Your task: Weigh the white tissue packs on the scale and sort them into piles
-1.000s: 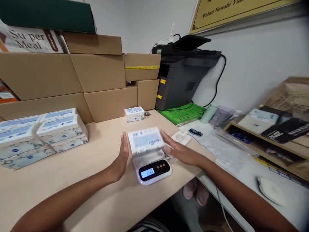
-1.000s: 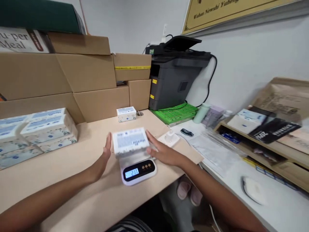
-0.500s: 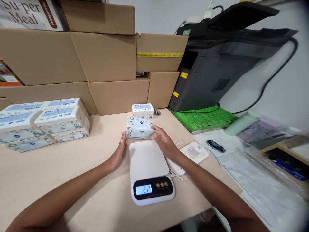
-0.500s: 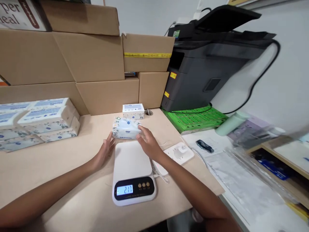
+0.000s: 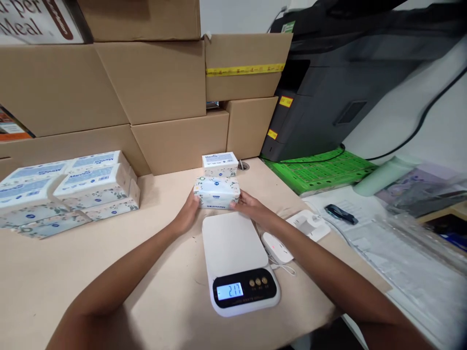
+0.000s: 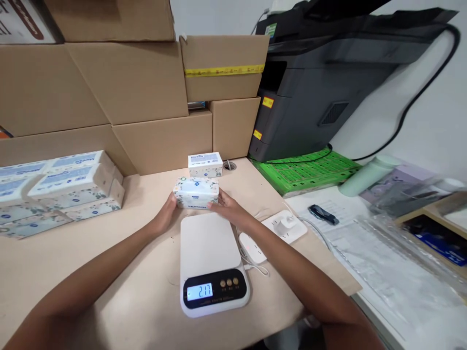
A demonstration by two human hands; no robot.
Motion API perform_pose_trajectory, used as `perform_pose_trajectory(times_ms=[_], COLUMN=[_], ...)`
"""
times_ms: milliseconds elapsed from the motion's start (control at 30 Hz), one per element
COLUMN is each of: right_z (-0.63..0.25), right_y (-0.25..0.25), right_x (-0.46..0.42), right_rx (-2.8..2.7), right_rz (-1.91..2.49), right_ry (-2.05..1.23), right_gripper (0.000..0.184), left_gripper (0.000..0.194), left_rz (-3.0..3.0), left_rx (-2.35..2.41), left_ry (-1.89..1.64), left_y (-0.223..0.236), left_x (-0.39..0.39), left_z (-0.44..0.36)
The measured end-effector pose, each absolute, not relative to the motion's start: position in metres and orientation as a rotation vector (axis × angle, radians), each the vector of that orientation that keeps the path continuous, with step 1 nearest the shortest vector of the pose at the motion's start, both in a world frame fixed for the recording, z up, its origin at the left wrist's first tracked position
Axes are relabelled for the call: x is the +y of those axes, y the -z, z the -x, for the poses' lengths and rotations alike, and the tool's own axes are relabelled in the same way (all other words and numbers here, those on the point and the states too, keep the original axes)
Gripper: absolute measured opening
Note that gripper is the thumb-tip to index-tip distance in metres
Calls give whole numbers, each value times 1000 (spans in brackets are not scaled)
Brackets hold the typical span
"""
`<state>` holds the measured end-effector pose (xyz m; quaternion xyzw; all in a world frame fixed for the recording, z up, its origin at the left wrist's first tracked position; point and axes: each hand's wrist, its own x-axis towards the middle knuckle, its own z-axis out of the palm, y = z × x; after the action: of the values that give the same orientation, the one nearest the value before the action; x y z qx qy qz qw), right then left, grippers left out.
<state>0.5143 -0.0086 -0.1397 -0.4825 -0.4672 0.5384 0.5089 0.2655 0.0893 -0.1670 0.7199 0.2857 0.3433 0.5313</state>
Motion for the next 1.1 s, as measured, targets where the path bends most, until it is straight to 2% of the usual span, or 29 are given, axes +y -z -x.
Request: perform_pose_trajectory(times_ms=[100,200,333,400,433,533,567,633,767,867,967,1033,1100], right_z=[-510,-516,-533,-538,-539,-536,-536,-535,-538,-539,-537,-536,-535], right_y=[124,113,127,144,152,166,166,163,158,160,161,160,157], right_x=[-23,-48,-83,-94,-98,-101,-101,-100,-97,-97,-97,-98,-97], right_rx=[-1227,-1257,-1417,-1513,-1541,-1565,-1552,-1493,-1394,-1433,-1448,-1464,-1513], right_rz=[1121,1094,1024,963,946,964,986,1044,1157,1221,1242,1269,1326], right_ry=[-1237,-974,-480,-403,-450,-747,-801,-784,-784,-844,-834,-839,-827], right_gripper=[101,99,55,48,53,89,95,96,96,99,106,112,118], left_gripper=[96,98,104,104,102,101,102,102,87,86,85,89,104], left_rz=[-1886,-2146,-2350,-2247,-2158,-1963,-1971,-2062,-2170,-2274,-2321,-2267,-2181], left_rx=[502,316,166,208,228,207,202,271,551,495,436,456,477], left_ry=[-863,-942,-1111,-1052,-980,-778,-770,-810,-793,-758,-875,-936,-939], left_y=[155,142,140,150,156,173,176,178,173,171,173,175,177], left_x=[82,57,12,-6,-13,-19,-17,-11,-3,-3,-3,-3,-2], left_z=[-263,-248,-228,-223,-221,-221,-221,-222,-223,-221,-218,-217,-218])
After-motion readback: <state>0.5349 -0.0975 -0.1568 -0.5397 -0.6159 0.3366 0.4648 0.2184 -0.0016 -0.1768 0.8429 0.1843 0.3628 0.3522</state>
